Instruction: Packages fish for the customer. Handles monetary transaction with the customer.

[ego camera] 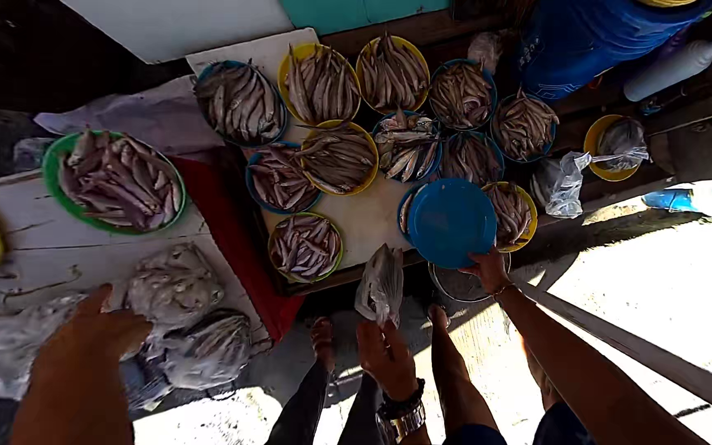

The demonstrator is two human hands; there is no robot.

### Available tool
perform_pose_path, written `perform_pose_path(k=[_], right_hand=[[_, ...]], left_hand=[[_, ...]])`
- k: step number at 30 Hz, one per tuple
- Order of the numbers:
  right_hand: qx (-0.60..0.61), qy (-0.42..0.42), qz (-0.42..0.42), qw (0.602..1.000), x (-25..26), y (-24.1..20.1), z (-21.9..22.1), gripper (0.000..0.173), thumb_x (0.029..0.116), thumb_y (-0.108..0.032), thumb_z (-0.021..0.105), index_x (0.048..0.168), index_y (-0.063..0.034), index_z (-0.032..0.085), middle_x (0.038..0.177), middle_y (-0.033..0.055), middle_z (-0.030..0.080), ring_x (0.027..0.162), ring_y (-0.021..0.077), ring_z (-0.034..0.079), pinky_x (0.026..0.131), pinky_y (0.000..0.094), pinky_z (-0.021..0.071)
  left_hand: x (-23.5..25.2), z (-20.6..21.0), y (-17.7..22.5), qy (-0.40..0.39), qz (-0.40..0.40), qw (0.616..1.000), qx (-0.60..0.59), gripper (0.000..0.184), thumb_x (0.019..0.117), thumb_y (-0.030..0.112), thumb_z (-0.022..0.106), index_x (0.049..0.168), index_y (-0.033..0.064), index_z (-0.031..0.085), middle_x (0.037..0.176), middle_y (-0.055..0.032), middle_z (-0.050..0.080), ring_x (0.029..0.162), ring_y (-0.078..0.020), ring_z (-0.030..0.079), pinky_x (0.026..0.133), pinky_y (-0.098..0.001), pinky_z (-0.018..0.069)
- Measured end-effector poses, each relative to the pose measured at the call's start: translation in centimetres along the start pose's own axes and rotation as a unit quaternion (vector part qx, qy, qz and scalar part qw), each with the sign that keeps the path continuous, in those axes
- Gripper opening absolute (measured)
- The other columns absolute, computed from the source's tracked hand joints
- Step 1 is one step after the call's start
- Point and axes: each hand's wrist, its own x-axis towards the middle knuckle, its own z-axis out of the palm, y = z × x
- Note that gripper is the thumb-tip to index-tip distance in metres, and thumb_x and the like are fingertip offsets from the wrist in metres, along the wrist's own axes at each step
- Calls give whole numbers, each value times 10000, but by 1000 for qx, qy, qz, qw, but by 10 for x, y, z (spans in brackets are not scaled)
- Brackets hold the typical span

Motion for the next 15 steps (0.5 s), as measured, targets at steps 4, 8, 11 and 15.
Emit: perform_pose_path(k=[4,8,11,15], right_hand=[[-93,-79,34,992,-32,35,-31,473,979,71,556,1425,28,402,1167,246,604,843,320,705,658,465,628],[-142,-161,76,974,-67,47,-83,311,978,60,504,1284,14,474,983,135,654,726,187,689,613,345,611],[-183,-217,121,951,-77,52,-146,241,977,60,497,1215,22,503,915,125,658,681,176,675,599,327,603],[-237,-255,144,926,-88,40,-259,144,980,46,494,1106,-3,543,790,90,673,572,141,648,521,273,568]], left_hand=[[-51,-13,12,77,-81,992,-60,315,979,147,560,872,-121,688,856,-165,663,827,-117,655,812,-255,555],[-107,-16,30,159,-74,980,-98,341,950,150,604,664,-35,602,748,-86,589,713,-72,592,678,-209,527],[-157,-18,52,172,-52,978,-108,232,877,89,620,678,-30,620,710,-70,585,682,-72,588,647,-204,515],[-218,-24,88,124,-77,981,-130,187,871,60,630,700,-16,615,641,-36,559,580,-71,530,568,-256,466]])
